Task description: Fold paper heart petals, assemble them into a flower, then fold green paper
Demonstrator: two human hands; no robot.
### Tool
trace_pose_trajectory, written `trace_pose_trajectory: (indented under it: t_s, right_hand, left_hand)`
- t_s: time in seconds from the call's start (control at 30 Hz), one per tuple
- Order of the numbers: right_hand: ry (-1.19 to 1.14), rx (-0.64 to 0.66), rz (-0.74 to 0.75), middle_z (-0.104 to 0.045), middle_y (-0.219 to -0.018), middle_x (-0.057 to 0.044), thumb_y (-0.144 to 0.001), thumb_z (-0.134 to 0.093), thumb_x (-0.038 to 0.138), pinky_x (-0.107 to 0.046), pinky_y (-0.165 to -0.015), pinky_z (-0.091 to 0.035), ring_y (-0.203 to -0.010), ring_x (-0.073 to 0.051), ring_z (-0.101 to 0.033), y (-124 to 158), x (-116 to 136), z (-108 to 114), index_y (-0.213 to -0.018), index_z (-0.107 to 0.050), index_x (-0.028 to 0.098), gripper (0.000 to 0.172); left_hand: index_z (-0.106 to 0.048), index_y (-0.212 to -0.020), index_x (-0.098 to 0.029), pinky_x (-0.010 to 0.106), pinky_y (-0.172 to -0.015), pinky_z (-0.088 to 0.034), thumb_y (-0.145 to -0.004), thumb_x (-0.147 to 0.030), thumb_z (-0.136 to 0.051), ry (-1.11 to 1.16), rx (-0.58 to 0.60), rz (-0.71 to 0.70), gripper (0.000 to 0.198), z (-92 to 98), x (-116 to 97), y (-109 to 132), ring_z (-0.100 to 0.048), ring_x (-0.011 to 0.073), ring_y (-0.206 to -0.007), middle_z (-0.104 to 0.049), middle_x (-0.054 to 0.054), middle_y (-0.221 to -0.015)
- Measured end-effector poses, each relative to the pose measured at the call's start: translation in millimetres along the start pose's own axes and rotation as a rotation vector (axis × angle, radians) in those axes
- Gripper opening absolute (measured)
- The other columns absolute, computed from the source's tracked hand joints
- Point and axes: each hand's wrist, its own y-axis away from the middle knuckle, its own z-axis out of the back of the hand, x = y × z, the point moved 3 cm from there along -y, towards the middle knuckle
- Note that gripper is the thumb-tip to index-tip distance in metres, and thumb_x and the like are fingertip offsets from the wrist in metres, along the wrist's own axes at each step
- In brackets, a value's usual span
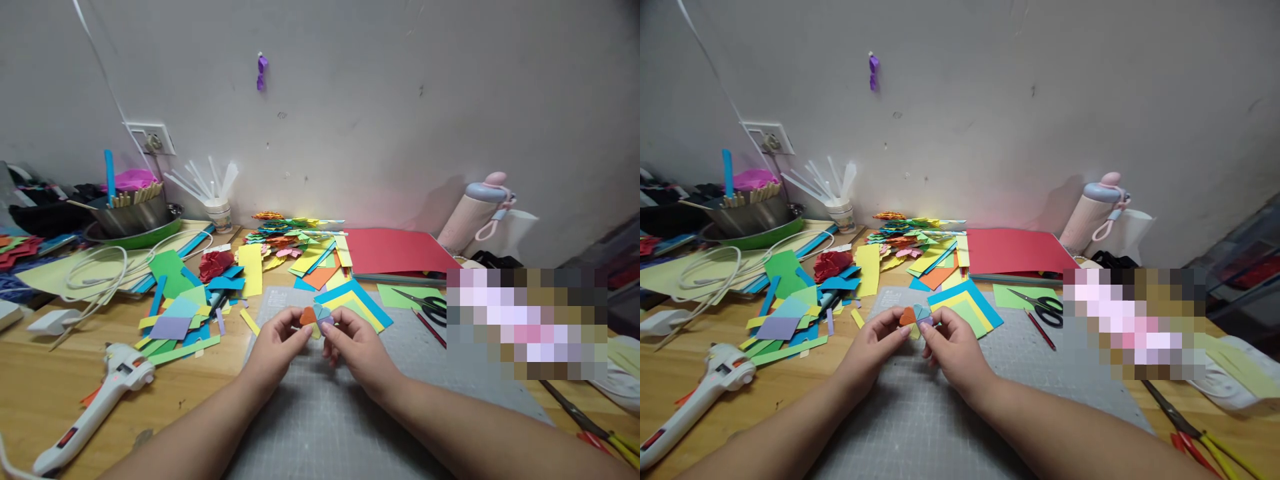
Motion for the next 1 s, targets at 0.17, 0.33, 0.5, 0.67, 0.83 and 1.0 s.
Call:
trace_pose_trajectory:
  t_s: [0.17,0.33,0.5,0.67,0.83,1.0]
  right_hand:
    - [0.012,0.028,-0.018,-0.052,-0.053,0.006,-0.08,-0.061,0.044,-0.02,-0.045,-0.039,-0.045,-0.009,-0.047,-1,-2,-1,-0.077,-0.048,0.019,0.028]
    - [0.014,0.043,-0.027,-0.053,-0.056,0.005,-0.078,-0.062,0.045,-0.02,-0.044,-0.04,-0.049,-0.01,-0.05,0,-2,-2,-0.078,-0.05,0.019,0.029]
    - [0.008,0.014,-0.02,-0.051,-0.052,0.005,-0.078,-0.062,0.046,-0.02,-0.043,-0.039,-0.045,-0.009,-0.048,-1,-4,-2,-0.076,-0.051,0.018,0.03]
    - [0.007,0.011,-0.018,-0.051,-0.051,0.006,-0.076,-0.064,0.046,-0.02,-0.043,-0.037,-0.043,-0.008,-0.047,-3,-4,-2,-0.072,-0.049,0.018,0.032]
    - [0.009,0.022,-0.024,-0.049,-0.051,0.006,-0.073,-0.066,0.046,-0.02,-0.043,-0.036,-0.043,-0.008,-0.046,-2,0,-3,-0.069,-0.046,0.019,0.034]
    - [0.011,0.043,-0.009,-0.05,-0.055,0.006,-0.075,-0.064,0.046,-0.02,-0.044,-0.038,-0.046,-0.008,-0.049,0,2,-3,-0.072,-0.047,0.018,0.033]
  left_hand:
    - [-0.06,-0.078,-0.015,0.025,-0.068,-0.039,-0.077,-0.036,-0.064,-0.021,0.024,-0.012,0.022,-1.1,0,-1,-0.05,0.0152,-0.074,-0.056,0.001,-0.077]
    - [-0.052,-0.066,-0.015,0.022,-0.059,-0.032,-0.073,-0.038,-0.066,-0.008,-0.057,0.021,0.027,3.5,3,-3,-0.041,0.0107,-0.062,-0.046,-0.003,-0.064]
    - [-0.049,-0.064,-0.015,0.02,-0.056,-0.03,-0.07,-0.037,-0.069,0.023,-0.033,0.061,0.03,1.9,5,-4,-0.039,0.0094,-0.058,-0.044,-0.005,-0.059]
    - [-0.052,-0.063,-0.014,0.022,-0.057,-0.033,-0.071,-0.035,-0.068,-0.017,0.016,0.084,0.027,1.2,6,-4,-0.045,0.0107,-0.059,-0.05,-0.003,-0.06]
    - [-0.055,-0.065,-0.014,0.025,-0.063,-0.037,-0.074,-0.032,-0.065,-0.138,0.067,0.036,0.022,-0.1,2,-3,-0.05,0.0139,-0.065,-0.054,0.0,-0.065]
    - [-0.054,-0.064,-0.015,0.026,-0.066,-0.038,-0.075,-0.03,-0.063,-0.218,-0.009,-0.071,0.02,0.3,-4,-2,-0.05,0.0151,-0.069,-0.052,0.0,-0.069]
